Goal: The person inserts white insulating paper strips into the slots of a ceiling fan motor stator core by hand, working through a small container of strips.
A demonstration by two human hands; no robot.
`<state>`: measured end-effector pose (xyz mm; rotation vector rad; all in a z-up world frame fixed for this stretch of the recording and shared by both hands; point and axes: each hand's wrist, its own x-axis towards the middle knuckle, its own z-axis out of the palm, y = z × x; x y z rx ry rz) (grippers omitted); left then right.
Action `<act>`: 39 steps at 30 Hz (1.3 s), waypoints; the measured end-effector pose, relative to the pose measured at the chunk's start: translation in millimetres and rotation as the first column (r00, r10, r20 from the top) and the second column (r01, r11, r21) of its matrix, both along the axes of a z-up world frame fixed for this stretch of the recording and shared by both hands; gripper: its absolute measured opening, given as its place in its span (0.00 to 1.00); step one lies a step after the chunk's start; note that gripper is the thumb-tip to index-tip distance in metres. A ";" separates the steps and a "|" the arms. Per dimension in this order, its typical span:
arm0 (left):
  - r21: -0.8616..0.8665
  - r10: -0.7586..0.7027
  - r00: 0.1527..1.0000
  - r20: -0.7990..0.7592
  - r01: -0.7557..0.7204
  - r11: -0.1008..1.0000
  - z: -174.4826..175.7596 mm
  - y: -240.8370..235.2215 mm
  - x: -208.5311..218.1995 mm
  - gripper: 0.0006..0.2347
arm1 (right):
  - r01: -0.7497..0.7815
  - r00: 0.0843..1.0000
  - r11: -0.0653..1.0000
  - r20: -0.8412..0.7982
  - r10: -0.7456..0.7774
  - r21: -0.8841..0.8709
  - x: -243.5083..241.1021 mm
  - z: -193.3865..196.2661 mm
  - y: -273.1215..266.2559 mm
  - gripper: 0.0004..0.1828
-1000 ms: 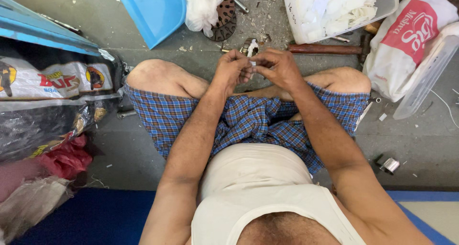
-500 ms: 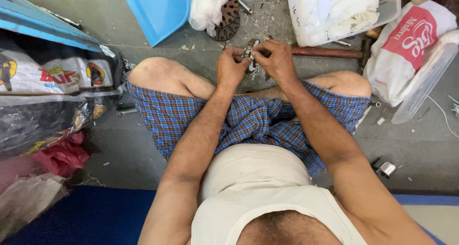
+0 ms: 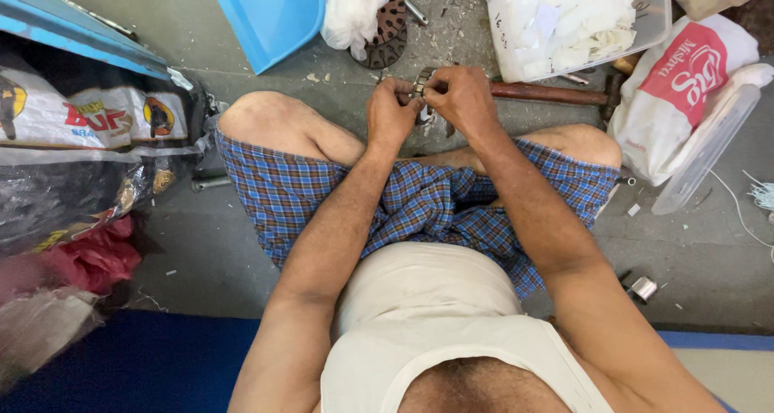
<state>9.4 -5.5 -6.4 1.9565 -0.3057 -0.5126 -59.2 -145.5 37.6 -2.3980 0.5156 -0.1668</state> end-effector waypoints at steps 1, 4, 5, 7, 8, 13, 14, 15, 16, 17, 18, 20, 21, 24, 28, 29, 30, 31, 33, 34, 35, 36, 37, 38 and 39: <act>-0.002 0.000 0.999 0.039 0.000 1.000 -2.0 -0.4 0.0 0.12 | -0.014 1.000 1.000 -0.009 0.014 -0.026 0.0 0.7 0.8 0.07; -0.012 0.000 0.998 0.066 0.001 1.000 -4.0 -0.2 0.2 0.13 | -0.035 0.999 0.990 -0.042 0.029 -0.135 2.6 2.5 2.9 0.07; -0.015 0.000 0.998 0.060 0.000 1.000 -3.4 0.5 0.3 0.13 | -0.010 0.999 0.997 -0.044 0.007 -0.076 2.8 3.0 2.4 0.08; -0.002 -0.010 1.000 0.018 0.010 1.000 -1.7 1.2 1.4 0.12 | 0.041 0.998 0.998 -0.051 -0.039 0.042 2.3 3.2 -1.2 0.09; 0.005 -0.012 1.000 -0.005 0.012 1.000 -1.4 1.7 1.1 0.12 | 0.033 0.999 0.999 -0.037 -0.032 0.032 2.4 1.9 -2.0 0.09; 0.013 -0.006 1.000 -0.019 0.006 1.000 -3.3 0.2 1.7 0.12 | -0.064 0.998 0.998 -0.005 0.064 -0.007 6.7 -6.0 -11.5 0.09; 0.026 -0.011 0.999 -0.036 0.012 1.000 -3.1 -1.3 3.5 0.13 | -0.054 0.999 0.998 0.003 0.054 0.035 4.9 -5.2 -12.8 0.12; 0.026 -0.015 1.000 0.002 0.015 1.000 -2.9 -2.7 3.8 0.13 | -0.045 0.999 0.996 0.010 0.044 0.076 1.6 -3.6 -13.3 0.15; 0.029 -0.017 0.999 0.039 0.016 0.999 -3.1 -1.9 3.0 0.14 | -0.038 0.999 0.992 0.016 0.036 0.121 -2.2 -2.5 -11.9 0.18; 0.033 -0.019 0.997 0.075 0.016 0.999 -3.6 -1.2 2.1 0.14 | -0.006 1.000 0.987 0.020 0.003 0.158 -7.1 -1.1 -10.1 0.19; -0.001 -0.006 0.998 0.063 0.006 1.000 -3.7 -1.4 2.2 0.14 | 0.022 0.999 0.981 0.026 -0.027 0.194 -10.3 0.1 -8.8 0.20; -0.067 0.016 0.999 0.034 -0.013 0.998 -4.6 -1.5 -0.5 0.15 | 0.035 0.997 0.983 0.058 -0.046 0.181 -13.8 -0.6 -8.6 0.17; -0.059 0.005 1.000 0.027 -0.003 0.998 -5.4 -0.7 -0.3 0.15 | 0.022 0.996 0.991 0.086 -0.033 0.133 -16.2 -2.7 -8.5 0.13; -0.052 -0.027 0.999 0.023 0.028 0.998 -6.0 -1.8 0.9 0.14 | 0.006 0.992 0.997 0.124 -0.015 0.073 -18.3 -13.4 -8.6 0.08; -0.061 -0.035 0.999 0.032 0.037 0.997 -6.6 -1.1 0.5 0.14 | 0.032 0.995 0.991 0.090 -0.044 0.128 -13.8 -24.5 -4.5 0.06; -0.059 -0.036 0.999 0.025 0.037 0.998 -7.3 -1.3 0.0 0.14 | 0.017 0.992 0.993 0.120 -0.031 0.113 -14.0 -24.6 -5.8 0.07; -0.073 -0.036 0.999 0.023 0.037 0.997 -8.2 -0.4 -1.3 0.14 | 0.004 0.989 0.995 0.147 -0.019 0.100 -15.7 -24.4 -6.5 0.07; -0.087 -0.035 0.999 0.021 0.037 0.995 -8.6 0.3 -2.1 0.14 | -0.008 0.985 0.996 0.174 -0.007 0.086 -17.4 -23.7 -6.6 0.07; -0.086 -0.037 0.999 0.034 0.039 0.996 -6.4 -0.1 0.1 0.14 | 0.003 0.988 0.984 0.150 -0.030 0.176 -18.4 -20.1 -7.7 0.07; -0.069 -0.037 0.998 0.042 0.040 0.997 -5.4 0.6 -0.6 0.14 | 0.008 0.990 0.976 0.134 -0.039 0.220 -19.0 -18.6 -7.6 0.08; -0.052 -0.038 0.998 0.049 0.041 0.998 -4.6 1.0 -0.9 0.14 | 0.013 0.990 0.974 0.135 -0.045 0.227 -17.0 -18.0 -6.9 0.07; -0.068 -0.036 0.998 0.043 0.038 0.997 -4.2 0.8 -1.7 0.14 | 0.021 0.990 0.972 0.133 -0.054 0.235 -15.3 -17.7 -6.2 0.07; -0.084 -0.033 0.999 0.037 0.036 0.996 -3.9 0.9 -2.1 0.14 | 0.030 0.989 0.970 0.131 -0.063 0.242 -14.6 -17.2 -5.5 0.07; -0.100 -0.029 0.999 0.035 0.032 0.994 -3.3 0.7 -0.8 0.14 | 0.050 0.992 0.960 0.097 -0.080 0.277 -13.4 -16.2 -5.0 0.07; -0.090 -0.032 0.999 0.021 0.034 0.995 -2.7 1.2 -0.8 0.14 | 0.071 0.993 0.948 0.063 -0.095 0.311 -12.8 -15.2 -4.6 0.07</act>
